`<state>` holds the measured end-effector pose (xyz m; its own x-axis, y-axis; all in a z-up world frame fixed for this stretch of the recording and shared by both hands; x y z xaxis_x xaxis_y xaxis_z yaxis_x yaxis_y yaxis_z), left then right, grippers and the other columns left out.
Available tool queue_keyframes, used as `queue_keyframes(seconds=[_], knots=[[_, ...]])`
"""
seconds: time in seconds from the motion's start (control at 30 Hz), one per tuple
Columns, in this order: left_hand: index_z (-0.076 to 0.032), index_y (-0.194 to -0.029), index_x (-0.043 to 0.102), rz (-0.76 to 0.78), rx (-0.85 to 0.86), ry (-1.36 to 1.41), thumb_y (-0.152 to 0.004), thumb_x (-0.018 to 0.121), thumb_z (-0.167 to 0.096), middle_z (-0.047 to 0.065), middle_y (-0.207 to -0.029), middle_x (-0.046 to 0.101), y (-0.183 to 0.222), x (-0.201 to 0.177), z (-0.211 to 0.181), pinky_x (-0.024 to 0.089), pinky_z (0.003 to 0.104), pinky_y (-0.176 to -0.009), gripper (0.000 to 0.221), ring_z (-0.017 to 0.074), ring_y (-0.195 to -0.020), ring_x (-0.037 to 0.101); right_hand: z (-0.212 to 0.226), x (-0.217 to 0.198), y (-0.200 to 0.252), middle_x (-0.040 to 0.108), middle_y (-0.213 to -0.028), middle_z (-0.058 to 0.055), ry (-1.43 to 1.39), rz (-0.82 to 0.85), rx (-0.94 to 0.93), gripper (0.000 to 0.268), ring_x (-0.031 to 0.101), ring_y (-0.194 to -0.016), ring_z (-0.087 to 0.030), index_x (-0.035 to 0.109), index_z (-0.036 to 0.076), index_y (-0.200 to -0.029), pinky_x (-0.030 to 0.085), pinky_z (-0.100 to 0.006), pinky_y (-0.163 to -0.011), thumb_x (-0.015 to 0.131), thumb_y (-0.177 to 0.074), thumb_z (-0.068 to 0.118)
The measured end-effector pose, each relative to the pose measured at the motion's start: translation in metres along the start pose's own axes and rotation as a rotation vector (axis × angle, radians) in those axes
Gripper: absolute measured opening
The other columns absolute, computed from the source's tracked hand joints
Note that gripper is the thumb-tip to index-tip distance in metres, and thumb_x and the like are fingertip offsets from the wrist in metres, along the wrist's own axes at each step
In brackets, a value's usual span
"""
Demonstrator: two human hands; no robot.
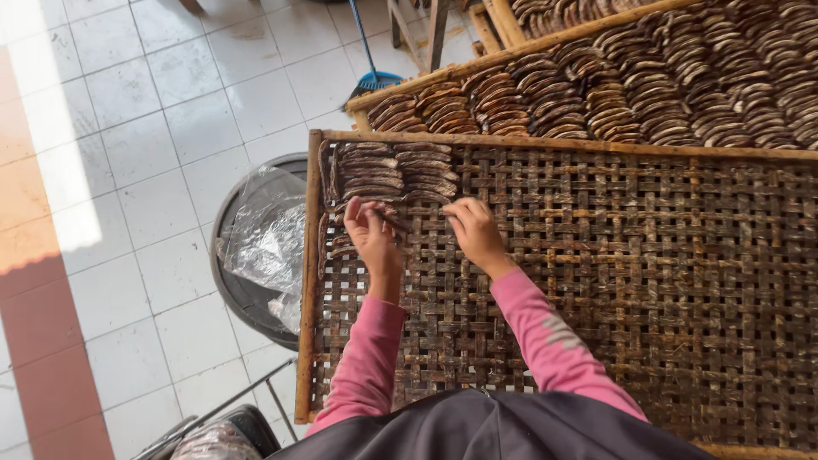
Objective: The person arranges dried fish on a wooden tray by hand and places them into a plastic bag.
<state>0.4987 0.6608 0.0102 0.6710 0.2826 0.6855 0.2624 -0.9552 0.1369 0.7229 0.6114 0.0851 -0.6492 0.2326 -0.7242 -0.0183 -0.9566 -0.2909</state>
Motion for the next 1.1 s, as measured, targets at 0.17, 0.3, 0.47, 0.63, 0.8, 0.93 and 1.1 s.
queue_keyframes(seconds=[0.17, 0.3, 0.47, 0.63, 0.8, 0.93, 1.1], knots=[[-0.004, -0.114, 0.059, -0.221, -0.427, 0.625, -0.099, 0.056, -0.032, 0.01, -0.105, 0.063, 0.005, -0.064, 0.008, 0.061, 0.041, -0.087, 0.032, 0.0208, -0.095, 0.065, 0.025, 0.069, -0.059, 0.064, -0.106, -0.008, 0.189, 0.023, -0.153, 0.02, 0.061, -0.105, -0.029, 0.073, 0.01, -0.107, 0.048, -0.046, -0.096, 0.073, -0.088, 0.009], [0.001, -0.127, 0.055, -0.038, -0.631, 0.861, -0.123, 0.05, -0.018, 0.016, -0.117, 0.063, 0.033, -0.043, 0.028, 0.062, 0.032, -0.098, 0.02, 0.0238, -0.11, 0.066, 0.019, 0.091, -0.06, 0.062, -0.104, -0.006, 0.314, 0.037, -0.163, 0.011, 0.061, -0.106, -0.027, 0.07, 0.01, -0.101, 0.048, -0.047, -0.094, 0.071, -0.091, 0.007], [-0.009, -0.137, 0.049, -0.047, -0.628, 0.3, -0.103, 0.054, -0.022, 0.004, -0.1, 0.064, 0.041, -0.03, 0.046, 0.066, 0.034, -0.086, 0.037, 0.0161, -0.098, 0.07, -0.014, 0.034, -0.013, 0.06, -0.104, -0.003, -0.255, -0.234, -0.009, 0.013, 0.063, -0.098, -0.019, 0.053, 0.007, -0.118, 0.053, -0.041, -0.098, 0.052, -0.107, 0.0], [-0.002, -0.147, 0.052, 0.546, -0.151, -0.146, -0.105, 0.072, -0.028, 0.007, -0.096, 0.064, 0.016, 0.078, 0.025, 0.059, 0.031, -0.069, 0.053, 0.015, -0.081, 0.064, -0.084, -0.02, 0.085, 0.056, -0.094, -0.004, -0.768, -0.287, 0.56, 0.013, 0.056, -0.07, -0.011, 0.045, 0.005, -0.12, 0.049, -0.027, -0.06, 0.038, -0.111, 0.01], [-0.015, -0.139, 0.051, 0.874, 0.503, -1.543, -0.078, 0.081, -0.013, 0.006, -0.108, 0.068, 0.015, 0.147, 0.058, 0.056, 0.038, -0.076, 0.068, 0.0252, -0.099, 0.066, -0.092, -0.041, 0.151, 0.056, -0.083, -0.004, -0.558, -0.208, 0.756, 0.023, 0.051, -0.066, -0.009, 0.057, 0.005, -0.124, 0.044, -0.025, -0.055, 0.054, -0.108, 0.021], [-0.013, -0.137, 0.053, 0.855, 0.507, -1.662, -0.085, 0.079, -0.02, 0.007, -0.106, 0.069, 0.002, 0.151, 0.081, 0.056, 0.038, -0.076, 0.059, 0.0259, -0.097, 0.066, -0.098, -0.054, 0.165, 0.057, -0.085, -0.001, -0.564, -0.261, 0.807, 0.026, 0.052, -0.068, -0.007, 0.06, 0.004, -0.123, 0.044, -0.024, -0.056, 0.057, -0.106, 0.023], [-0.014, -0.134, 0.057, 0.637, 0.399, -1.358, -0.1, 0.068, -0.021, 0.002, -0.097, 0.071, -0.008, 0.132, 0.055, 0.055, 0.037, -0.074, 0.037, 0.0211, -0.089, 0.068, -0.085, -0.067, 0.135, 0.063, -0.092, 0.0, -0.494, -0.275, 0.721, 0.022, 0.055, -0.071, -0.007, 0.065, 0.005, -0.118, 0.046, -0.022, -0.06, 0.059, -0.104, 0.021]])
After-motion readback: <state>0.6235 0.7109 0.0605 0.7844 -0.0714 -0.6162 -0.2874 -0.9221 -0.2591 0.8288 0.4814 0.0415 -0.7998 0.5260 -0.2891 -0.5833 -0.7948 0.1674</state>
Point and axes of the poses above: each hand's wrist, its own y-axis away from the middle knuckle, its own x-axis out of the palm, z = x × y, the point moved 10 cm from there along -y, towards the middle knuckle
